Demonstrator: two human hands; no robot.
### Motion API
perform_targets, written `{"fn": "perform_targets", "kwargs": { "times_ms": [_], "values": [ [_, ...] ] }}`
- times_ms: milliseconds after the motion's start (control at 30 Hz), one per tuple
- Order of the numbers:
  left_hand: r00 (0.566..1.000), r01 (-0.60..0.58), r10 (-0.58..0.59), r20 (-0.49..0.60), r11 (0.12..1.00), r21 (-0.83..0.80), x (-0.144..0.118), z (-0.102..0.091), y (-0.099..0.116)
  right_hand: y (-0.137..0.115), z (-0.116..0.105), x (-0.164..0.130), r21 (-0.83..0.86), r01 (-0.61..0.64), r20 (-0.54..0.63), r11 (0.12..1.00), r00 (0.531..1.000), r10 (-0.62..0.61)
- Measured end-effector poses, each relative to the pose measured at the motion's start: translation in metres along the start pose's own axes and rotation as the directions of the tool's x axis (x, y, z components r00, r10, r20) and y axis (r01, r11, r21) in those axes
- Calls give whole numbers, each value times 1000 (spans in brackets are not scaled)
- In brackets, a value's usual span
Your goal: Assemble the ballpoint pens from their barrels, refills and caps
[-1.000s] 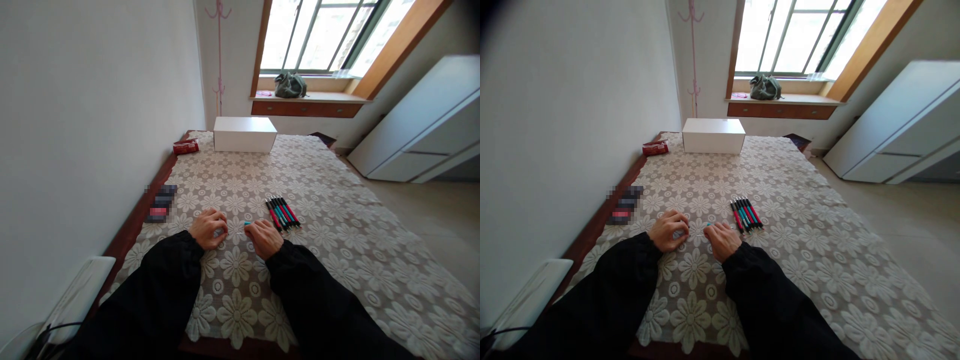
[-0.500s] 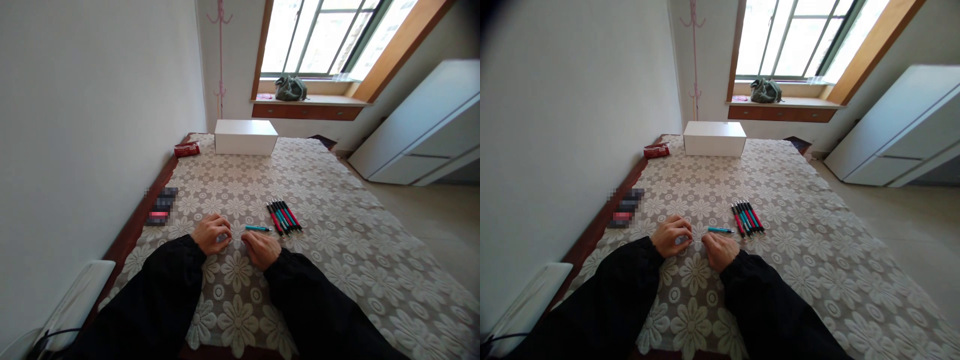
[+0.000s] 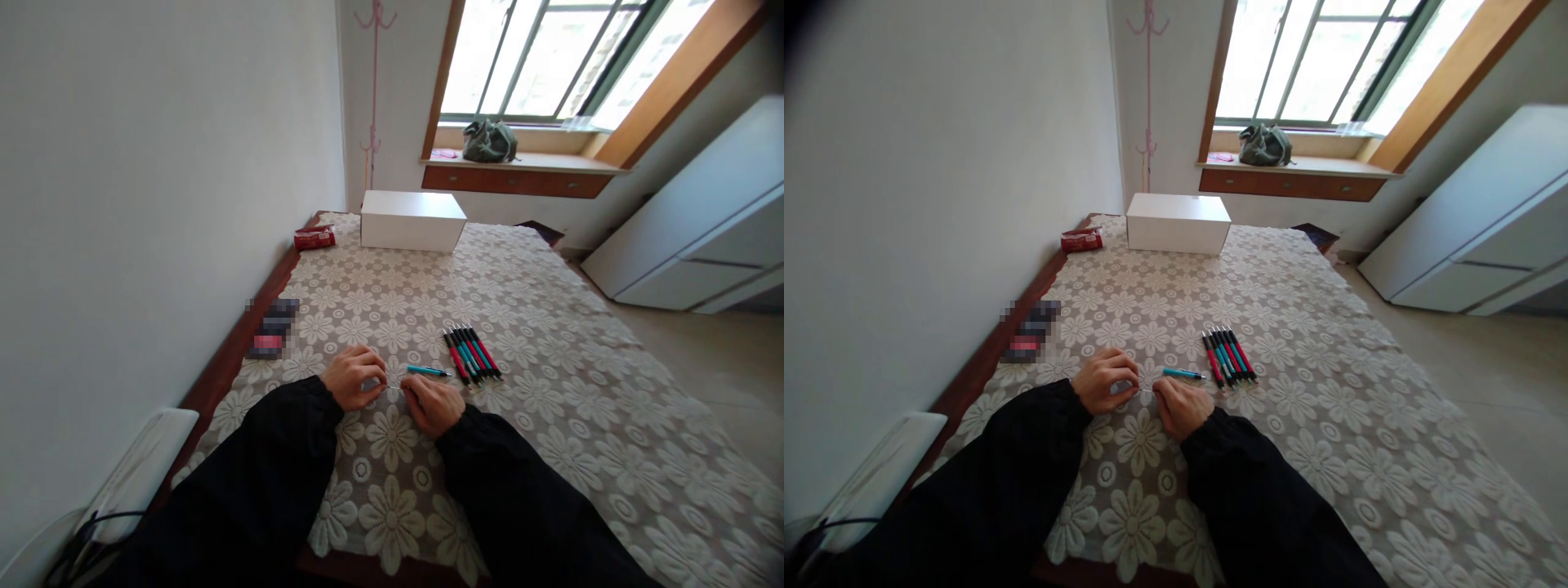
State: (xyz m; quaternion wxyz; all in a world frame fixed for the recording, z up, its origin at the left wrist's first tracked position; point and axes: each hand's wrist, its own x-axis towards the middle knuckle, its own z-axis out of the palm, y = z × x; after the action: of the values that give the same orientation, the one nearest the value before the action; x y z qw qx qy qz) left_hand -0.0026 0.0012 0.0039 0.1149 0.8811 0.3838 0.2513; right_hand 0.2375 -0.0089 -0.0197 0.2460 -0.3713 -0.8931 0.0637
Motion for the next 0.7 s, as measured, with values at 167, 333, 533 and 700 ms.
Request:
{"fn": "perform_targets", "kwargs": {
  "times_ms": [167,333,533,700],
  "values": [
    [1000,-29,29,2,999,16,1,4,5,4,4,-2,19,38,22,999,999,-39],
    [1000,-28,27,10,997,74,3,6,15,12,9,-5,52,75,23,996,997,-76],
    [1000,10,-11,7,990,144,7,7,27,19,13,-5,91,33,7,995,999,-34],
    [994,60,-76,79,980,188,10,1,38,26,18,-5,97,68,-36,993,997,-65]
  ]
}}
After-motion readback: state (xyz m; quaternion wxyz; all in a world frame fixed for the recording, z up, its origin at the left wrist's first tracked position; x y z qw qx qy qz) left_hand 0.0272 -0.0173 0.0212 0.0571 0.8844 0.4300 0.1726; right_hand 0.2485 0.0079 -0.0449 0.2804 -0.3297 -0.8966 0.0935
